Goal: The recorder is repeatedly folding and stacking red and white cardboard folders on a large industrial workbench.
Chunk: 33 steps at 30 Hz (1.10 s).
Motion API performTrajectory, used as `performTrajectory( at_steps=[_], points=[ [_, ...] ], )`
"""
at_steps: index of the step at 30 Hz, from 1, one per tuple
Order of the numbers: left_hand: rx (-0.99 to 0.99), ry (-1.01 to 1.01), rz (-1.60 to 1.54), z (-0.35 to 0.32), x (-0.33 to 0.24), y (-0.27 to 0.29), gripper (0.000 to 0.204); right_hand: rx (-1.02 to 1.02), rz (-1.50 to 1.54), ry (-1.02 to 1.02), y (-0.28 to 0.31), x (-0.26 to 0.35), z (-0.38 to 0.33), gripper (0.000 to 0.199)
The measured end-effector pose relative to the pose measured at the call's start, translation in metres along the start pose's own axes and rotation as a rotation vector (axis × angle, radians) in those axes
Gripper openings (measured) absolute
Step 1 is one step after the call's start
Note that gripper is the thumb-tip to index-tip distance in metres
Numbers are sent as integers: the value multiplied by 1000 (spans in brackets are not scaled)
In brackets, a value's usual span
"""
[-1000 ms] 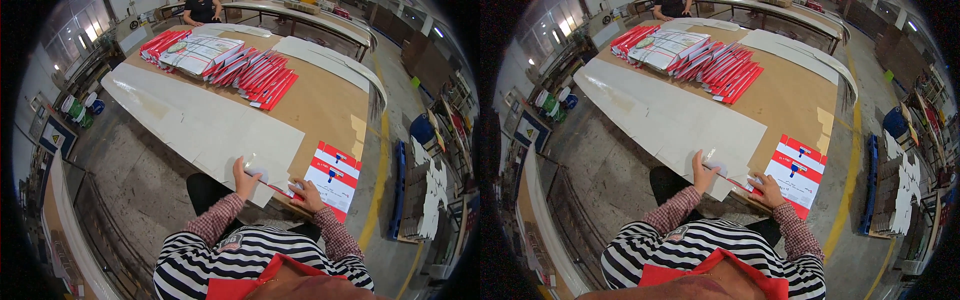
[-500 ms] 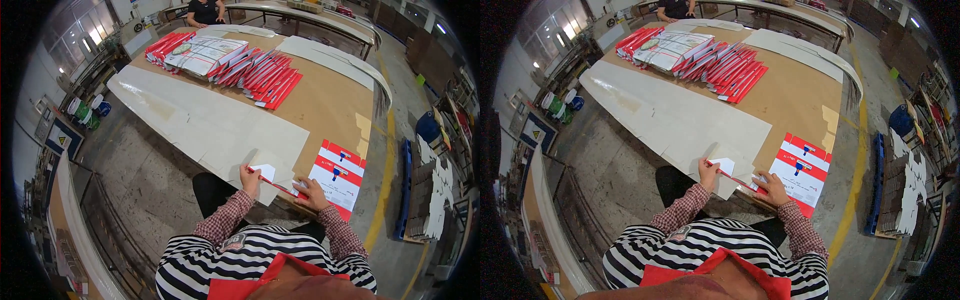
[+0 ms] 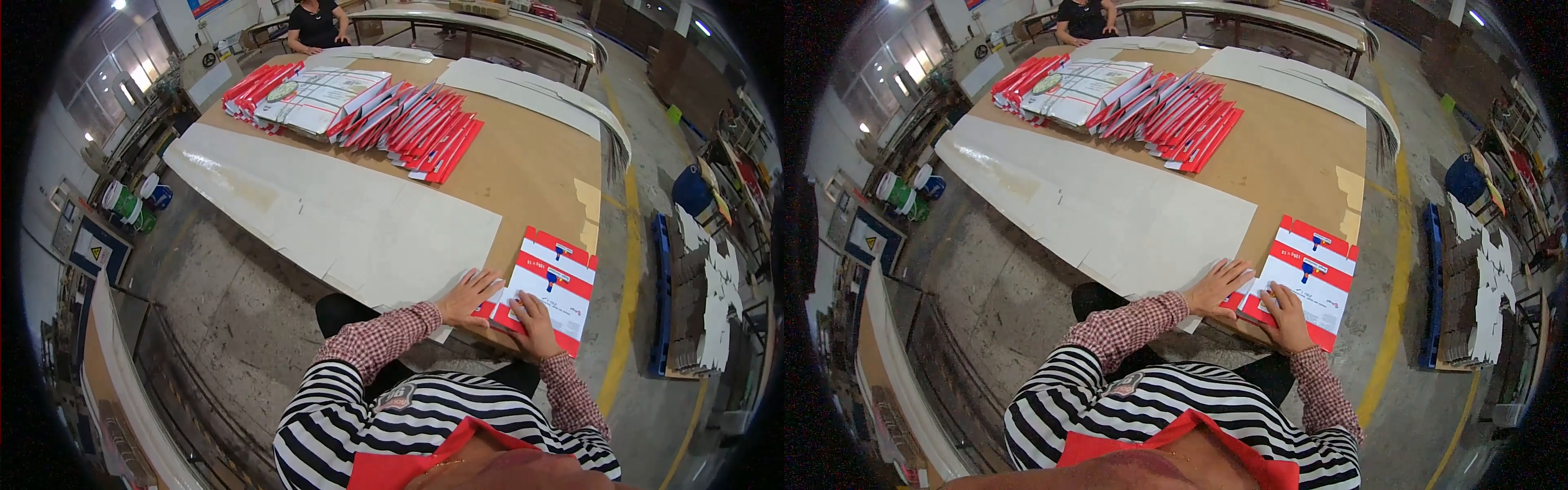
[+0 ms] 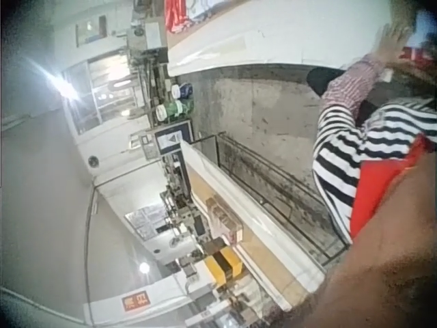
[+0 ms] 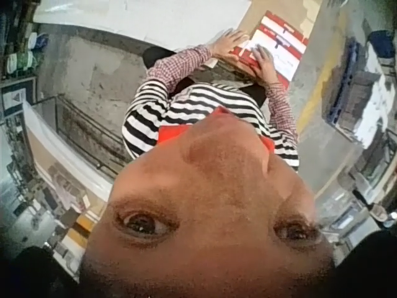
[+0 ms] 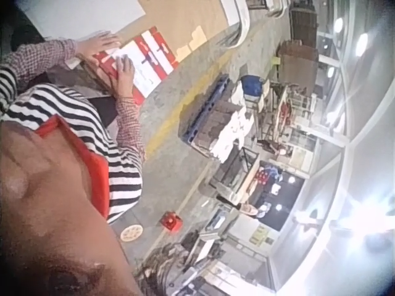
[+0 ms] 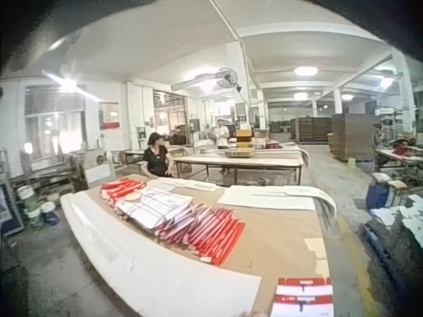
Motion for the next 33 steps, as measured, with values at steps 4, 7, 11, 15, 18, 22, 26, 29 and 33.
performTrajectory(
  at_steps=[4,7,11,15,18,22,26,29,33],
  points=[
    [34,0,48,2,-2,-6,95,-26,34,-55,2,-3,1,73],
    [38,12,92,6,-1,-4,95,-28,32,-50,1,-5,2,74],
    [94,28,110,9,3,-9,95,0,18,-11,-8,-5,1,74],
    [124,22,106,8,5,-14,92,35,47,1,-11,-4,-1,71],
    [138,14,113,8,1,-17,88,55,47,13,-16,-7,-6,68],
    [157,47,120,6,0,-21,85,89,41,10,-18,-7,-7,66],
    [168,64,118,8,0,-21,78,102,52,24,-17,-7,-6,65],
    [169,96,121,8,4,-24,72,100,43,30,-18,-6,-5,66],
    [166,187,103,10,9,-27,64,82,28,20,-19,-5,-6,66]
  ],
)
Point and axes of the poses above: each hand's wrist, its own z-axis towards the middle knuckle, its own y-axis out of the back of the hand, x = y × z, the point moved 8 cm from there along z, towards the middle knuckle, and after that the axes turned 9 degrees about -y, right-handed, at the moved point
